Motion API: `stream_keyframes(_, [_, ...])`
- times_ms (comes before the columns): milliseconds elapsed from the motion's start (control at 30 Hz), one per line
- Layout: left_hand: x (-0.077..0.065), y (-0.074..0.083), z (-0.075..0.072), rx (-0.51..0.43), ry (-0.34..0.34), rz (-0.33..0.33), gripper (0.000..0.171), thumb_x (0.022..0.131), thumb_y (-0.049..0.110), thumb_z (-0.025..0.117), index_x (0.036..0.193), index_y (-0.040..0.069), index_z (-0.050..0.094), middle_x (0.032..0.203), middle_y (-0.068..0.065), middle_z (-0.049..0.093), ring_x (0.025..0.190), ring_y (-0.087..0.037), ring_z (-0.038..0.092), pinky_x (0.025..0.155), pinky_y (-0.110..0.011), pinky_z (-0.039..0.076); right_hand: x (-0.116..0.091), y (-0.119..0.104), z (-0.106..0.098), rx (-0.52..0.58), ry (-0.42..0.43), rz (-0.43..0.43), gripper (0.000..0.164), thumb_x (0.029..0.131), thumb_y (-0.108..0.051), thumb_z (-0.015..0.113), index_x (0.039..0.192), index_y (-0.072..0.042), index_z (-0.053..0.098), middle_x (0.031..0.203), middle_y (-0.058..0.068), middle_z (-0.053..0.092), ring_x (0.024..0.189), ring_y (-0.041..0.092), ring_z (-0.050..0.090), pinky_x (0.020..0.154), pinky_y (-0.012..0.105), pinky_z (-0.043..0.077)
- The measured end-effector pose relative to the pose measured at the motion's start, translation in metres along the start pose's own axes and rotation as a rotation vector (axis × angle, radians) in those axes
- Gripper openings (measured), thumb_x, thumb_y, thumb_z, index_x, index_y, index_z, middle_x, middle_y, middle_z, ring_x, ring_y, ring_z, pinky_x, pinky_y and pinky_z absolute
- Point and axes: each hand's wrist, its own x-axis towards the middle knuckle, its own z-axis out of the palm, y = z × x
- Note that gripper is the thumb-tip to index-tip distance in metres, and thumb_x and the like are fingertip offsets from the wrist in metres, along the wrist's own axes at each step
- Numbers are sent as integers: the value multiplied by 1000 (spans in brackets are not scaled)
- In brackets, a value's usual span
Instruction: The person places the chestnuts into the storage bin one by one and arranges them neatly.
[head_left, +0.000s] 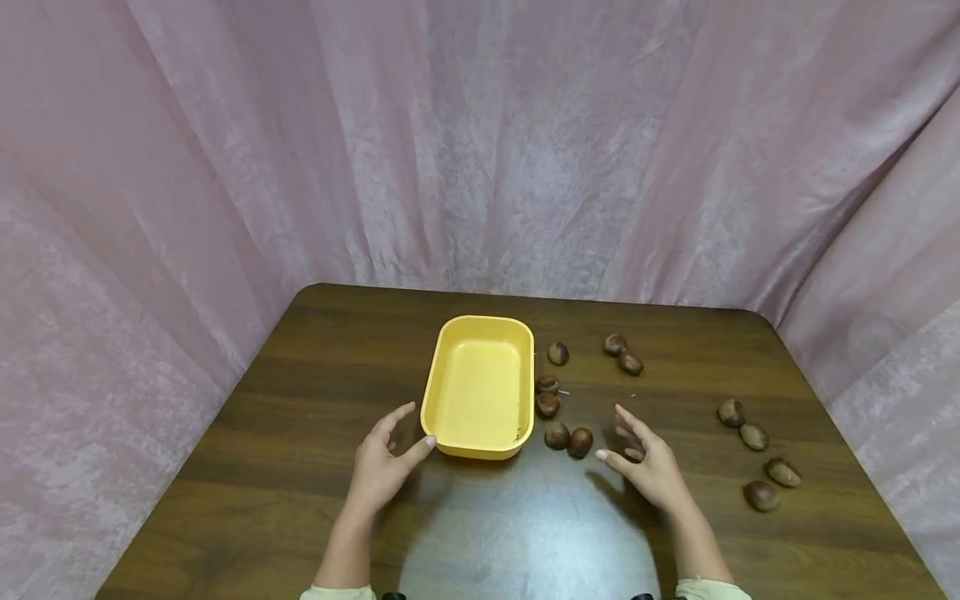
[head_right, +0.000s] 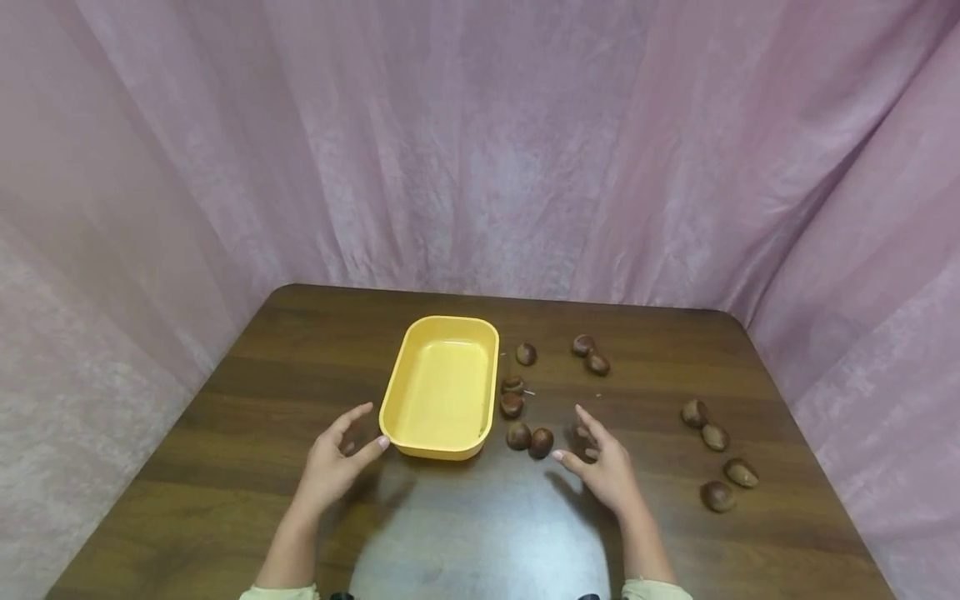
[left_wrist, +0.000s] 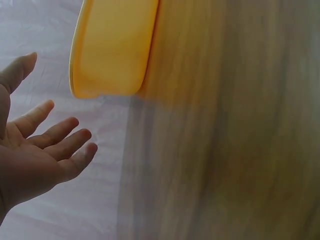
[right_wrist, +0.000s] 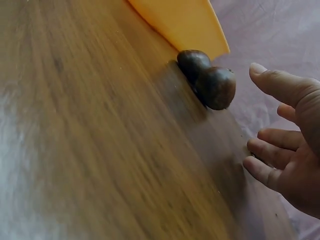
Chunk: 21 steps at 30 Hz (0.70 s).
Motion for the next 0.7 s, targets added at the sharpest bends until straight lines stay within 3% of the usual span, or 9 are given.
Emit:
stream_keyframes(167, [3, 0, 6, -74, 4, -12, 66, 78, 28, 77, 134, 8, 48, 136, -11, 46, 121, -37, 43, 92, -52, 37, 5, 0, 7, 70, -23, 0, 72, 79, -12, 76, 138, 2, 38, 132, 27, 44, 115, 40, 47, 85, 50, 43])
stream_keyframes(400, [8, 0, 10, -82, 9, -52, 64, 77, 27, 78, 132, 13, 50, 133, -8, 47, 115, -33, 48, 89, -51, 40, 10, -4, 19, 135, -70, 31, 69, 78, -11, 76, 136, 2, 41, 128, 27, 48, 110, 39, 50, 83, 45, 45])
stream_keyframes(700, [19, -2, 17, -122, -66, -96, 71, 76, 29, 78, 138, 19, 43, 133, -12, 46, 114, -33, 47, 84, -49, 43, 18, -3, 27, 82, -60, 89, 69, 74, -13, 80, 132, 1, 46, 116, 20, 55, 97, 31, 51, 78, 41, 44])
